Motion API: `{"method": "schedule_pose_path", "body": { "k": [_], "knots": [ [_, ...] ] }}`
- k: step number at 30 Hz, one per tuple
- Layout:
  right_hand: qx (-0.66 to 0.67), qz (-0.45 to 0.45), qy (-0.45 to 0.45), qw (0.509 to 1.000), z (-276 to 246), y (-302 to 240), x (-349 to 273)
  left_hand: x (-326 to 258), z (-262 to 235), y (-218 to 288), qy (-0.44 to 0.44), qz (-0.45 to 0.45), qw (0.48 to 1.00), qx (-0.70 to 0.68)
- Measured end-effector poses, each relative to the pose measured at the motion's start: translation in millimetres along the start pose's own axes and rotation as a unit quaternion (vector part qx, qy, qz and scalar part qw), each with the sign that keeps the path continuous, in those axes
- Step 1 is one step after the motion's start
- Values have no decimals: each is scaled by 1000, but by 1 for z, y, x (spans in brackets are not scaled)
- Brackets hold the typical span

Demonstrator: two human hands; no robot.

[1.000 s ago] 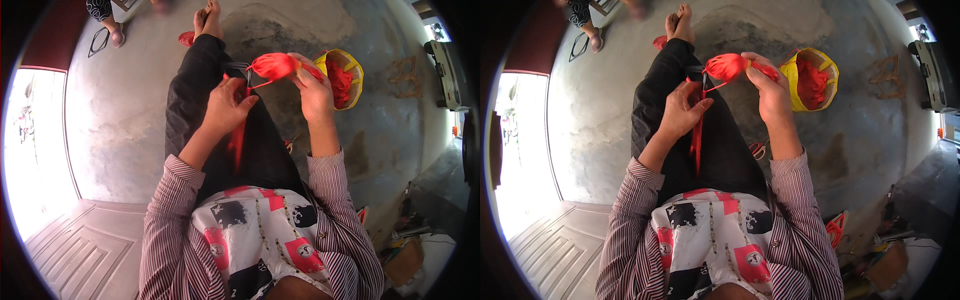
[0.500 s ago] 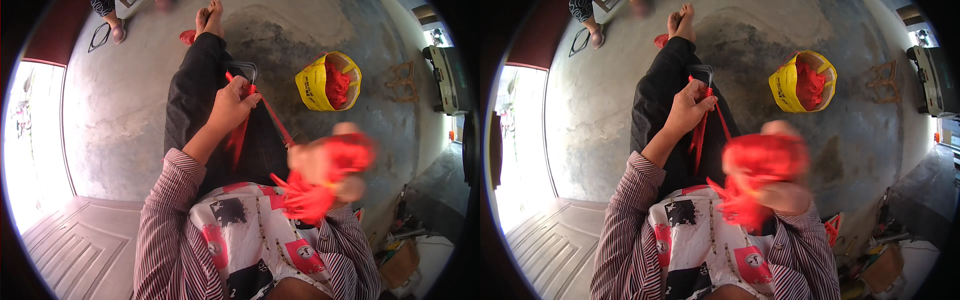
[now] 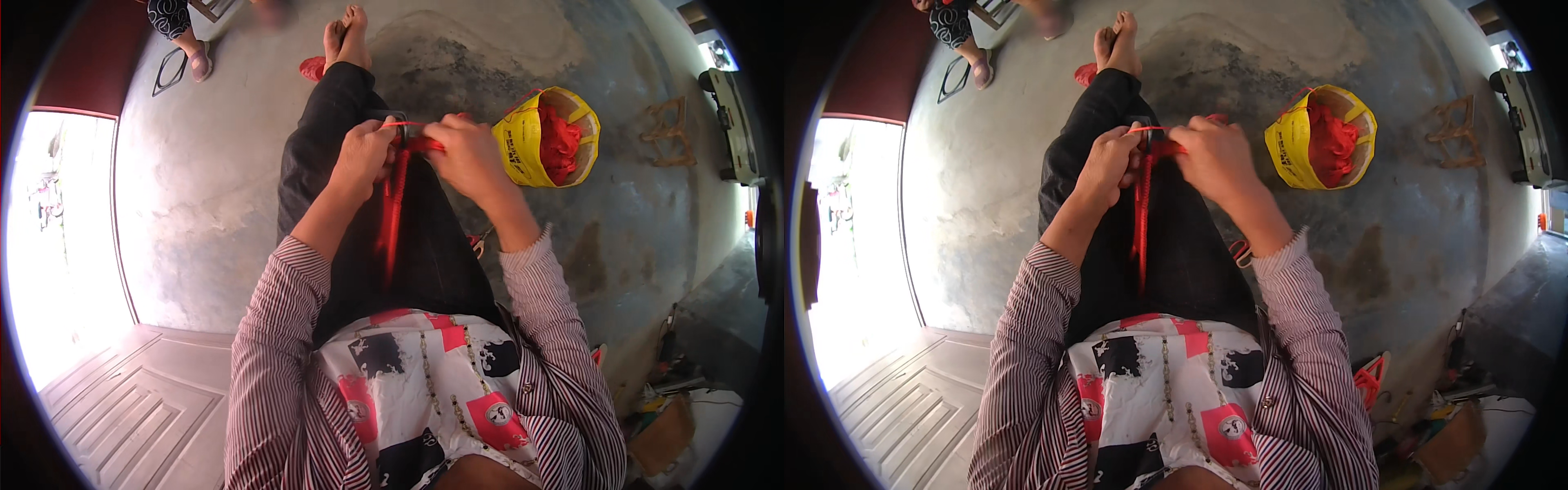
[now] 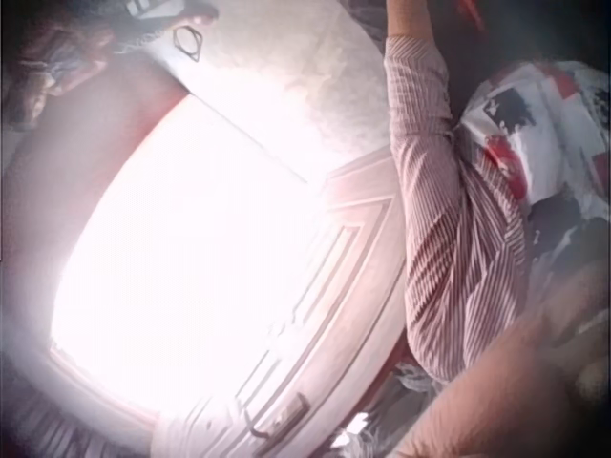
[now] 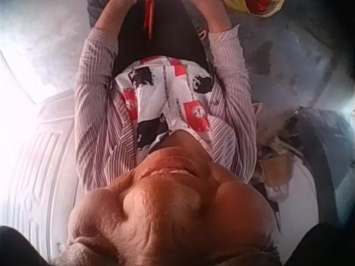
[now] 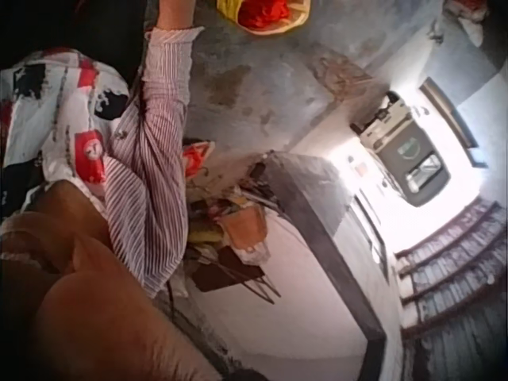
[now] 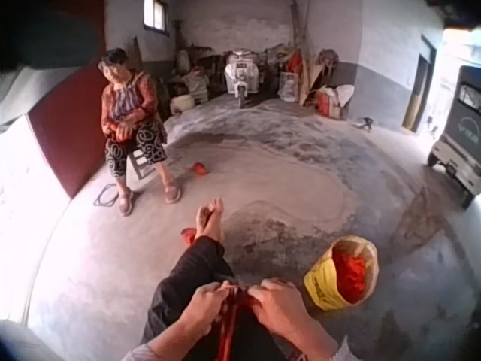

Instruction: Wrapping red decorative cord or ribbon around a black metal furniture frame.

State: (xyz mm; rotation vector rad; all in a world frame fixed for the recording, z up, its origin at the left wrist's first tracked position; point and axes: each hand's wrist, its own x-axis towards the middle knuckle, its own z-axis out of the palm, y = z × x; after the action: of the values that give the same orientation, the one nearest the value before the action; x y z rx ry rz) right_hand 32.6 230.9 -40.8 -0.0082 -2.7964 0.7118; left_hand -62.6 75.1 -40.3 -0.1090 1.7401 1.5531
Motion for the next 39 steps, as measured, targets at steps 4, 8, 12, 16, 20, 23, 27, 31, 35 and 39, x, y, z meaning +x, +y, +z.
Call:
{"method": "schedule_pose_path", "body": {
  "k": [4,8,12,16,20,23,27,31,35,39],
  "knots": [
    [350,169,16,921,26,-1,0,10,-12,-2,128,261,901,321],
    [354,120,66,925,24,0,-4,-9,-13,9,173,354,833,388],
    [271,16,122,955,13,-18,-1,-31,-6,22,182,388,804,413],
    [203,12,101,974,16,-24,4,-44,13,25,145,485,737,447],
    [312,14,102,944,22,-6,2,-27,8,28,78,413,891,171],
    [447,109,107,881,5,-5,-8,-18,-11,26,43,185,977,-101],
    [710,131,154,675,-26,6,-27,-6,-11,-1,-8,69,991,-111],
    [854,47,44,516,-63,19,-52,-7,2,0,-83,-8,988,-127],
    [751,192,70,628,-74,-20,-94,2,-5,-6,-105,-88,978,-155],
    [692,218,157,670,-83,-4,-143,-8,5,-4,-66,-111,979,-157]
  ]
}}
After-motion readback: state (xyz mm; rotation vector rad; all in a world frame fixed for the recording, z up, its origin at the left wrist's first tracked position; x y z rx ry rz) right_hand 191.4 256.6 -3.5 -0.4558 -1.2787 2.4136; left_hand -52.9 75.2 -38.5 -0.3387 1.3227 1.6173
